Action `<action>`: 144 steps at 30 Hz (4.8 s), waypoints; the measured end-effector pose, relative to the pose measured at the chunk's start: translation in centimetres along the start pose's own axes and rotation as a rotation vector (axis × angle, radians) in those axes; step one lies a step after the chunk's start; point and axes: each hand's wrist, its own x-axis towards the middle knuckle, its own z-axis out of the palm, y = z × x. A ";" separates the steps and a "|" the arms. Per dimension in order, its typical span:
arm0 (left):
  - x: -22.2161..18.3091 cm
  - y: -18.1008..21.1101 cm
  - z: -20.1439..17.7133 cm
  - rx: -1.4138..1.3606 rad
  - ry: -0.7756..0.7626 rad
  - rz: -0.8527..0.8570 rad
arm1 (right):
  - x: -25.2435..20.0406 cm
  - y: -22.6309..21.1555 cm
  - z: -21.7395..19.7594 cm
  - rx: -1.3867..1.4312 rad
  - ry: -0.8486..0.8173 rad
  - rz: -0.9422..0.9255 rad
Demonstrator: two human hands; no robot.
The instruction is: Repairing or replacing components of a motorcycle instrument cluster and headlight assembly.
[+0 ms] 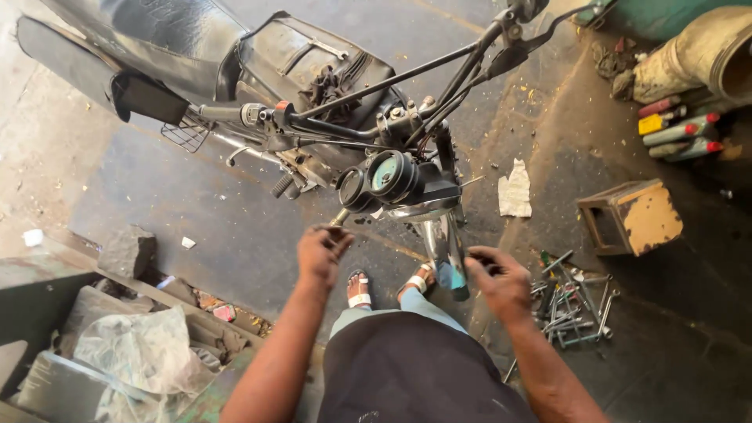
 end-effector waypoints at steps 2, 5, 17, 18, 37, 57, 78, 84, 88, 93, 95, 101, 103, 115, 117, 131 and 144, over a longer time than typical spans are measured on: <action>5.3 -1.2 -3.0 -0.038 0.068 0.014 | 0.5 2.7 -1.3 0.097 -0.004 0.323; 5.9 0.3 -0.6 0.113 0.175 0.020 | 2.9 5.2 -2.4 0.425 -0.006 0.325; 6.8 1.8 5.3 0.581 -0.144 -0.393 | 13.7 2.9 8.3 0.882 -0.320 0.416; 6.9 1.4 5.0 0.577 -0.137 -0.414 | 13.9 1.1 7.8 0.875 -0.321 0.438; 1.1 3.9 12.9 0.575 -0.198 -0.169 | 18.0 -1.9 2.9 0.997 -0.025 0.428; 2.5 4.5 13.0 0.542 -0.175 -0.521 | 19.0 -3.2 3.1 0.928 -0.015 0.461; 3.6 6.2 15.5 0.573 -0.108 -0.547 | 21.5 -1.2 6.2 0.776 -0.078 0.360; 3.7 6.2 14.3 0.742 -0.157 -0.546 | 21.4 -2.3 6.6 0.639 -0.087 0.312; 4.1 6.8 15.2 0.730 -0.150 -0.541 | 21.9 -2.5 6.8 0.533 -0.046 0.319; 4.4 8.0 16.2 0.710 -0.127 -0.606 | 22.5 -2.9 6.9 0.568 -0.029 0.416; 4.6 7.9 15.9 0.695 -0.171 -0.607 | 22.3 -3.1 6.9 0.538 -0.020 0.368; 4.9 8.0 15.7 0.695 -0.205 -0.611 | 23.2 -3.5 6.7 0.473 -0.053 0.411; 4.7 7.9 15.2 0.664 -0.199 -0.619 | 23.2 -4.2 6.9 0.440 -0.048 0.412; 4.4 7.0 14.6 0.678 -0.238 -0.457 | 22.0 -4.3 6.5 0.410 -0.015 0.376; 4.8 7.4 14.5 0.672 -0.247 -0.401 | 21.9 -4.0 6.7 0.334 -0.023 0.347; 6.2 9.1 15.4 0.723 -0.318 -0.602 | 22.2 -5.2 5.8 0.464 0.038 0.548; 7.5 9.1 15.3 0.810 -0.379 -0.515 | 23.5 -6.1 7.0 0.482 0.062 0.594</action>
